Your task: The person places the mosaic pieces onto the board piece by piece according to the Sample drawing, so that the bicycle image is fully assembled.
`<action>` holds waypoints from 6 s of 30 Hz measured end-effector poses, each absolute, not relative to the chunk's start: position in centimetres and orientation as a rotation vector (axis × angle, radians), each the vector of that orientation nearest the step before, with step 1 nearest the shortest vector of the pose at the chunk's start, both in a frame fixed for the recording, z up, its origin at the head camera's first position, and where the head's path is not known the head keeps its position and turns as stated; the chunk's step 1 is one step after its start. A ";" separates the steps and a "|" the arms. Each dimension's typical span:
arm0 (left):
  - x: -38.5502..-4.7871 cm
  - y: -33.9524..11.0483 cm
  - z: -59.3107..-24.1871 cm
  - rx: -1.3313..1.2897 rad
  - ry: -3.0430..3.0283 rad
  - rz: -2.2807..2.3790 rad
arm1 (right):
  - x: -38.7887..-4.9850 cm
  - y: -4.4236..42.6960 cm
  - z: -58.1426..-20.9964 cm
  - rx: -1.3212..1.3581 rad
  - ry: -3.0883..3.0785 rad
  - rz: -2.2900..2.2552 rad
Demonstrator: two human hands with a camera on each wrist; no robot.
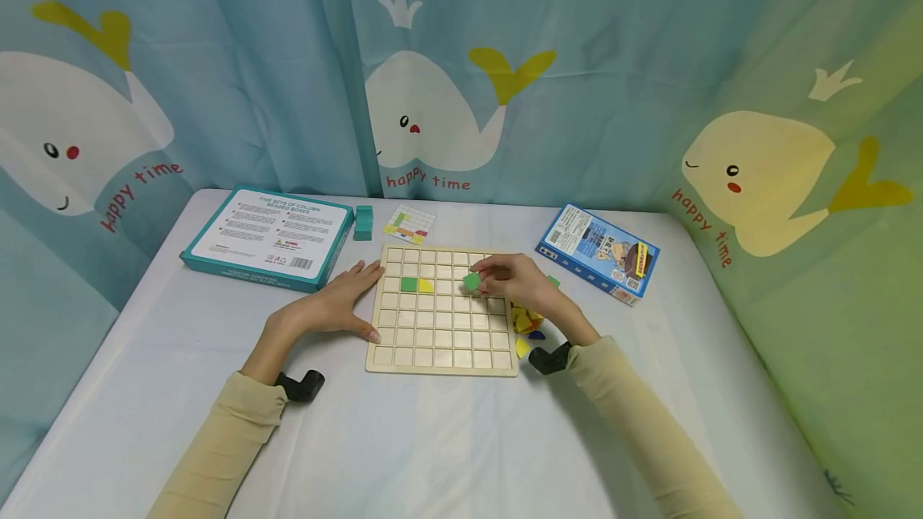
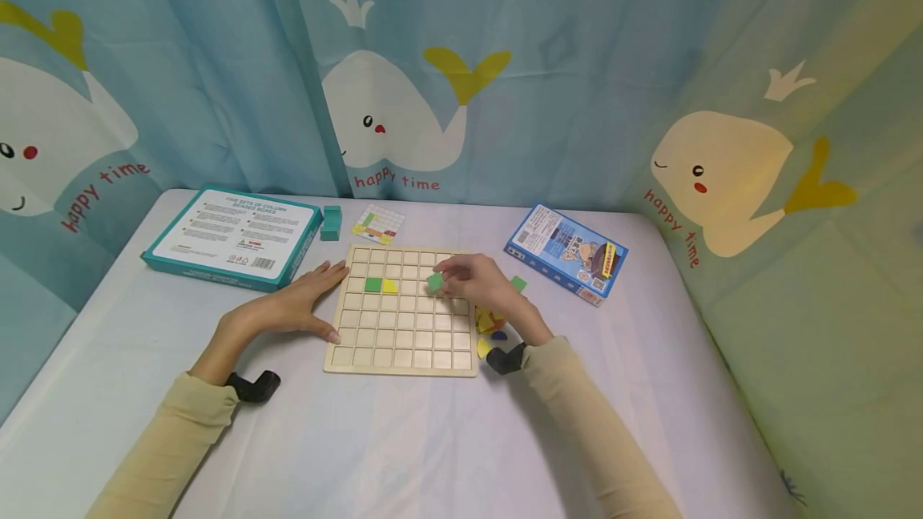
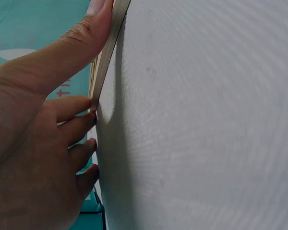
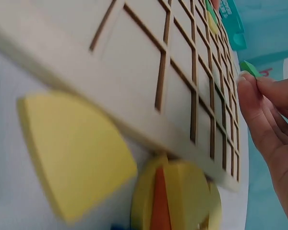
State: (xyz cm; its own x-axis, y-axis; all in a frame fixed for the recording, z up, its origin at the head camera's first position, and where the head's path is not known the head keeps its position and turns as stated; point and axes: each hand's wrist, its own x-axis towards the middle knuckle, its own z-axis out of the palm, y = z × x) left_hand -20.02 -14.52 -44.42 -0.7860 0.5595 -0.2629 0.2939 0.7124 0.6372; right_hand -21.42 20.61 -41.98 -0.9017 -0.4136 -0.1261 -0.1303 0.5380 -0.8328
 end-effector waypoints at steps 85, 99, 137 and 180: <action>-20.2 -14.6 -44.5 0.635 2.468 0.813 | -19.8 17.6 -41.5 -0.803 2.706 -0.993; -20.7 -14.6 -44.4 0.640 2.479 0.812 | -19.4 23.8 -41.2 -0.565 2.851 -0.988; -20.1 -14.6 -44.3 0.644 2.453 0.839 | -20.5 29.8 -43.6 -0.113 2.946 -0.945; -20.4 -14.3 -44.8 0.670 2.463 0.820 | -18.9 20.9 -42.3 -0.352 2.438 -1.416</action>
